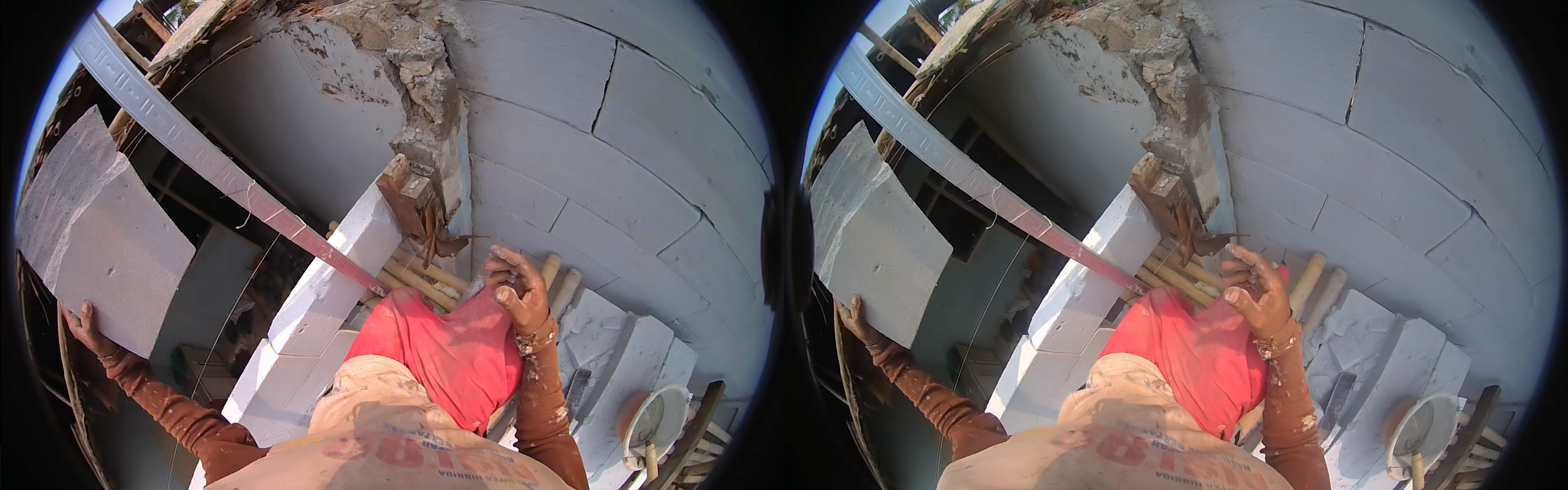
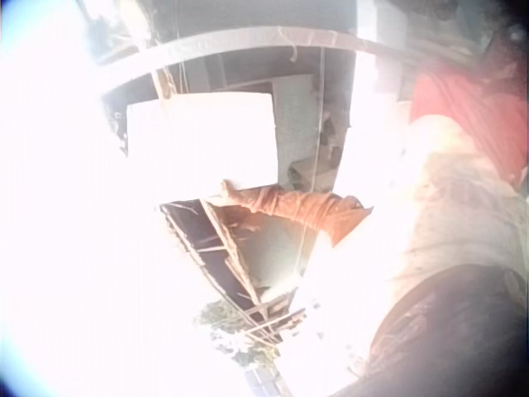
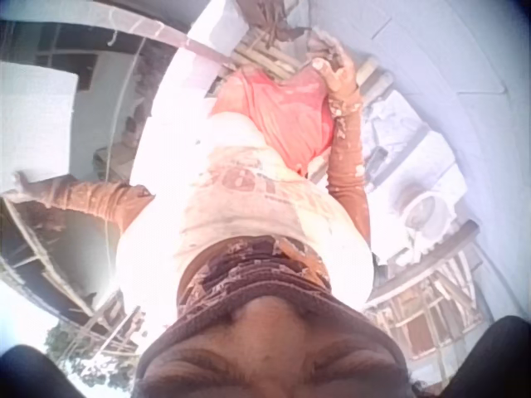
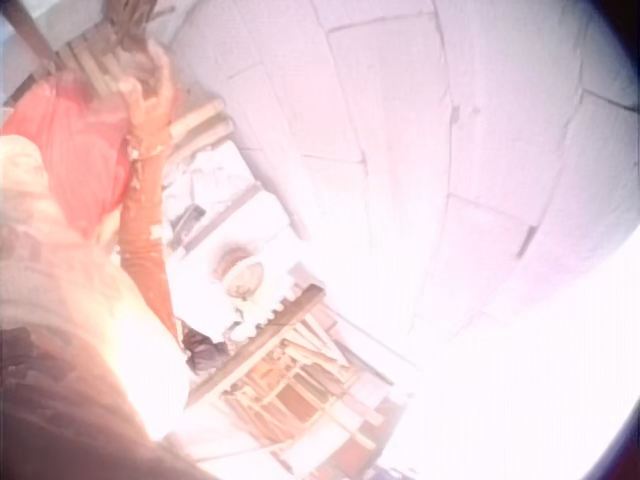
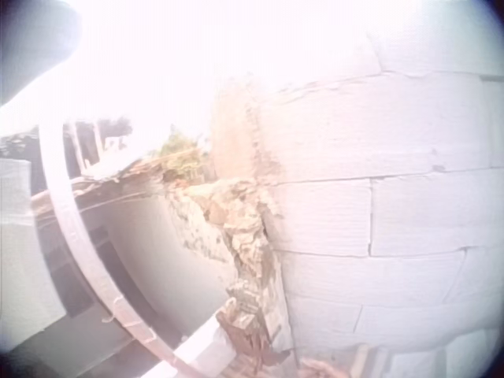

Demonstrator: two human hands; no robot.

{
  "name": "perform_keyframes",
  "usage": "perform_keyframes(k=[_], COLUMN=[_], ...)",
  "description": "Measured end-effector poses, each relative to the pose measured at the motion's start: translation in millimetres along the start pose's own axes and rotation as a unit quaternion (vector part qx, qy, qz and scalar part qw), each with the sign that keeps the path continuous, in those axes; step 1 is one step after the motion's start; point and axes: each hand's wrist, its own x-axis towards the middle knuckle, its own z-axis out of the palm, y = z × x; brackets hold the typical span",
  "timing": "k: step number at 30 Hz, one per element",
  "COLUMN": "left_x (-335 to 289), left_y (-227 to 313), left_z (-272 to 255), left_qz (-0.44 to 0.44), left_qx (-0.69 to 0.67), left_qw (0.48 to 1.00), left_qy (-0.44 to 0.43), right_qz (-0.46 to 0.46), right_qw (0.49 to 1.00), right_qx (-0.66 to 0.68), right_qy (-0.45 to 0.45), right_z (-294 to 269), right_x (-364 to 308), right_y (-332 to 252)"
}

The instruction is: The person uses a cleaver-like tool to score and cut lightweight concrete blocks on a construction site.

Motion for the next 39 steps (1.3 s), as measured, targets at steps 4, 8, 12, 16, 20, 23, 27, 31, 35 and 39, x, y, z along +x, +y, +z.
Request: perform_keyframes(k=[4, 8, 12, 16, 20, 23, 27, 31, 35, 39], left_x=[-9.0, 4.3, 10.4, 5.6, -21.9, -32.6, -44.3, -46.5, -52.7, -65.6], left_y=[4.7, -10.6, -41.0, -63.2, -29.9, -22.8, -17.5, -25.2, -31.4, -29.1], left_z=[97.9, 162.4, 229.3, 299.3, 351.9, 376.4, 398.5, 408.8, 422.9, 433.2], left_qz=[0.014, -0.048, -0.061, -0.063, -0.116, -0.152, -0.097, -0.102, -0.128, -0.078], left_qx=[0.005, -0.009, 0.019, 0.102, 0.044, 0.013, 0.058, 0.066, 0.028, 0.095], left_qw=[0.997, 0.982, 0.952, 0.919, 0.87, 0.83, 0.821, 0.819, 0.81, 0.824], left_qy=[-0.073, -0.185, -0.299, -0.376, -0.478, -0.537, -0.559, -0.561, -0.571, -0.553], right_qz=[0.005, -0.01, -0.022, -0.001, -0.008, -0.005, 0.015, 0.029, 0.064, 0.078], right_qw=[1.0, 0.998, 0.997, 0.997, 0.994, 0.994, 0.993, 0.992, 0.991, 0.99], right_qx=[-0.028, -0.048, -0.07, -0.063, -0.076, -0.071, -0.074, -0.069, -0.036, -0.038], right_qy=[0.007, 0.027, 0.036, 0.053, 0.075, 0.084, 0.094, 0.1, 0.11, 0.108], right_z=[5.2, 7.9, 8.4, 8.8, 5.8, 7.8, 9.9, 11.0, 13.4, 12.7], right_x=[-7.5, -7.5, -5.1, -6.0, -9.3, -10.5, -11.5, -10.0, -5.8, -4.4], right_y=[-1.6, -1.8, -1.0, -1.0, 3.6, 3.8, 0.0, -3.9, -5.4, -4.4])
